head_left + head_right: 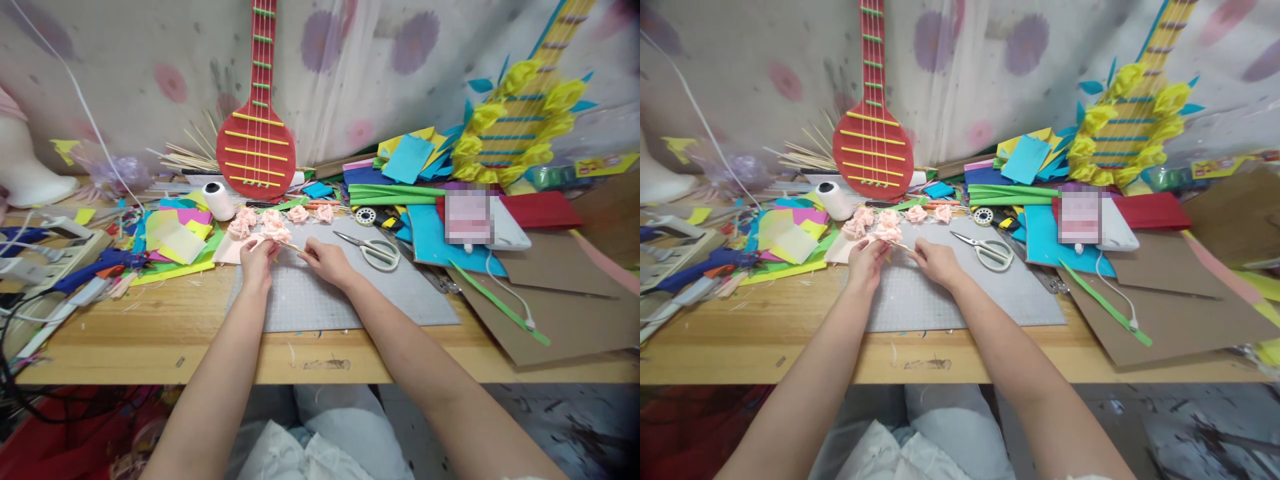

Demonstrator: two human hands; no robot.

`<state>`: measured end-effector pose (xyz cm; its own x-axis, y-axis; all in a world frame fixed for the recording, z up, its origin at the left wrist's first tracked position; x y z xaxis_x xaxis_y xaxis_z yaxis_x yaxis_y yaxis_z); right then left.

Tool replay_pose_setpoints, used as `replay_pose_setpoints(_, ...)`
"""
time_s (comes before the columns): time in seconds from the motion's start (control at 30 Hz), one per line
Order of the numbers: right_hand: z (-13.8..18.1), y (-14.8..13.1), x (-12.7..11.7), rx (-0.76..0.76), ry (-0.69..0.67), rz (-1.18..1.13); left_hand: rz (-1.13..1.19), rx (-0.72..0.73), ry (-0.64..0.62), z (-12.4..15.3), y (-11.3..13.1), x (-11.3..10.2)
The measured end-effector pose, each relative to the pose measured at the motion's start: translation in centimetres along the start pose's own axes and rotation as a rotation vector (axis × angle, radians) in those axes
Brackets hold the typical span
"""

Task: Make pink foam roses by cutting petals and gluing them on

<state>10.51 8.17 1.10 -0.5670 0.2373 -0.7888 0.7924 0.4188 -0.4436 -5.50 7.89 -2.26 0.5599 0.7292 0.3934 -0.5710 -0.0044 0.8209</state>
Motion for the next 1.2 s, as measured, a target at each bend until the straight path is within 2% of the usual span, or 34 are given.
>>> replay_pose_setpoints(0.3, 0.1, -0.1, 0.1, -0.014, -0.023, -0.001, 0.014, 0.0, 0.016, -0.2, 0.2, -0.1)
replay_pose_setpoints(0.57, 0.1, 0.6, -0.2, -0.017, -0.061, -0.141, 0.122, 0.007, 0.095, -2.1, 2.1, -1.5)
replay_pose_setpoints(0.7, -0.4, 1.6, -0.7, 0.113, 0.028, -0.418, 0.097, -0.031, 0.067, -1.9, 1.8, -1.2)
replay_pose_setpoints(0.8, -0.8, 2.5, -1.0, 0.241, 0.131, -0.646, 0.047, -0.069, -0.016, -1.2, 1.1, -0.5)
replay_pose_setpoints(0.9, -0.7, 3.5, -0.6, 0.416, 0.161, -0.778, -0.038, -0.107, -0.127, -0.2, 0.2, 0.5)
replay_pose_setpoints(0.97, -0.4, 3.9, 0.0, 0.534, 0.127, -0.834, -0.109, -0.139, -0.215, 0.6, -0.5, 1.2)
replay_pose_setpoints(1.07, 0.2, 3.7, 1.1, 0.655, -0.006, -0.946, -0.183, -0.191, -0.304, 1.8, -1.3, 1.8)
replay_pose_setpoints(1.2, 0.5, 2.6, 1.9, 0.691, -0.152, -1.114, -0.218, -0.217, -0.338, 2.3, -1.7, 2.0)
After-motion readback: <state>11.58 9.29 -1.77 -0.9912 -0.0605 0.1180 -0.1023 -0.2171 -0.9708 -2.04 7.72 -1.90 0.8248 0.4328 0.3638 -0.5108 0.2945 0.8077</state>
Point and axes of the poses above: each hand's wrist, its own z-axis away from the middle knuckle, its own x-axis out of the palm, y = z × x, the point moved 8 cm from there along -z, towards the middle knuckle, and after that the axes turned 14 degrees about y, right-handed, at the moved point
